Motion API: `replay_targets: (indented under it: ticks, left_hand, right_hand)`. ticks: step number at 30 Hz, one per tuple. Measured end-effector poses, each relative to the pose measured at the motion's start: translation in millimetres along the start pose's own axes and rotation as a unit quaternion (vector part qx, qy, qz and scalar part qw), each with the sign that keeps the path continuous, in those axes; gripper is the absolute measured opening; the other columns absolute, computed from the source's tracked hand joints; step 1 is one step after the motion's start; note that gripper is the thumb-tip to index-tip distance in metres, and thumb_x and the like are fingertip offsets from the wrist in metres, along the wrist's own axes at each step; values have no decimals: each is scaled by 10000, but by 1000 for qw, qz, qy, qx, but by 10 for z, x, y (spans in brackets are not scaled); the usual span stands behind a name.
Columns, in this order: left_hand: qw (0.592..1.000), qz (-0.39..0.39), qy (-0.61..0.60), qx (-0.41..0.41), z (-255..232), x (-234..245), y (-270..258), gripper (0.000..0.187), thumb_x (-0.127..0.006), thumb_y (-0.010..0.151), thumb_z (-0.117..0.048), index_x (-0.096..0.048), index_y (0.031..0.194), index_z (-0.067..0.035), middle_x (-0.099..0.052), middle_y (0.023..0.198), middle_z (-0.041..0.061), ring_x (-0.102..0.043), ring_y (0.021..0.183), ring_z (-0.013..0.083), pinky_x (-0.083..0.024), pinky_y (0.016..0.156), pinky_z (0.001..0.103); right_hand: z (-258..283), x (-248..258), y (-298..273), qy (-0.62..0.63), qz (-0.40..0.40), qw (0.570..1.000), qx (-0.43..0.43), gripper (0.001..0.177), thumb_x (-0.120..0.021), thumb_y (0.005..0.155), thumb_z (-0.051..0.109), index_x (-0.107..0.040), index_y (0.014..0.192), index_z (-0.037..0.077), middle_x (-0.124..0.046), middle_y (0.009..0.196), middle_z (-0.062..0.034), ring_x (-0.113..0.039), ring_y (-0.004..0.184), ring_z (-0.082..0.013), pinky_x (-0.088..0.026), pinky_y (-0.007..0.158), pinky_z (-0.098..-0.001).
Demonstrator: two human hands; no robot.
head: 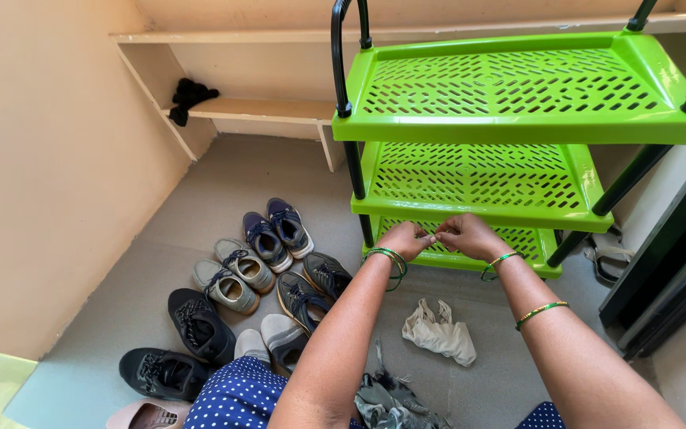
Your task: The person assembles a green plastic shoe rack by attaching black handles to the top shelf and securing them with small fasteners. After assembly, the person wipes a dark shoe with a cloth.
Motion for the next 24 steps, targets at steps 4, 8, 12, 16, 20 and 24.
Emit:
replay_targets:
  ticks: [4,8,12,16,20,24]
  left_hand:
    - [1000,-2,-13,24,353,-311,275,462,-716,848,-507,-801,1062,-106,-775,1035,190,-739,998,341,-565,905,432]
    - [999,32,-2,27,551,-696,362,440,-709,874,-485,-791,1078,-104,-758,1045,193,-737,987,348,-561,901,438]
    - [1000,-25,4,6,277,-505,242,354,-712,873,-428,-805,985,-105,-752,990,187,-720,942,362,-548,857,460]
    - [942,-313,-86,-82,-401,477,-233,445,-669,980,-417,-660,735,-46,-698,752,169,-677,734,341,-506,672,448]
    - [771,-570,-114,-261,-818,1626,-986,391,-664,973,-292,-479,702,-79,-492,686,81,-510,667,230,-419,644,390]
    - [752,-618,-147,-175,-380,2693,-1000,279,-529,1089,-231,-665,1197,-13,-627,1028,113,-645,880,232,-521,779,358]
  right_hand:
    - [-377,-171,125,-41,21,999,-17,279,-748,901,262,-770,1019,10,-739,712,-65,-647,608,-116,-518,584,-300]
    - [-818,-398,124,-50,41,996,-60,285,-744,882,267,-774,1015,17,-757,733,-69,-685,611,-139,-538,606,-321]
    - [-844,-507,57,-137,83,986,-39,257,-765,853,286,-772,934,42,-752,732,-110,-694,604,-191,-545,636,-366]
    - [45,-418,-29,-235,40,968,76,242,-793,840,277,-764,815,39,-698,720,-184,-635,613,-296,-492,609,-429]
    - [1365,19,-287,-101,-141,970,171,269,-738,893,210,-668,729,9,-658,635,-151,-627,513,-237,-488,540,-370]
    - [2481,544,-418,-42,-311,894,319,213,-724,959,158,-704,804,13,-675,671,-79,-663,577,-157,-500,563,-302]
Point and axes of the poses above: each hand's wrist, its own y-axis towards the middle knuckle, its own x-axis out of the back of the hand, z = x × y, the point moved 9 cm from there along y, towards the middle knuckle
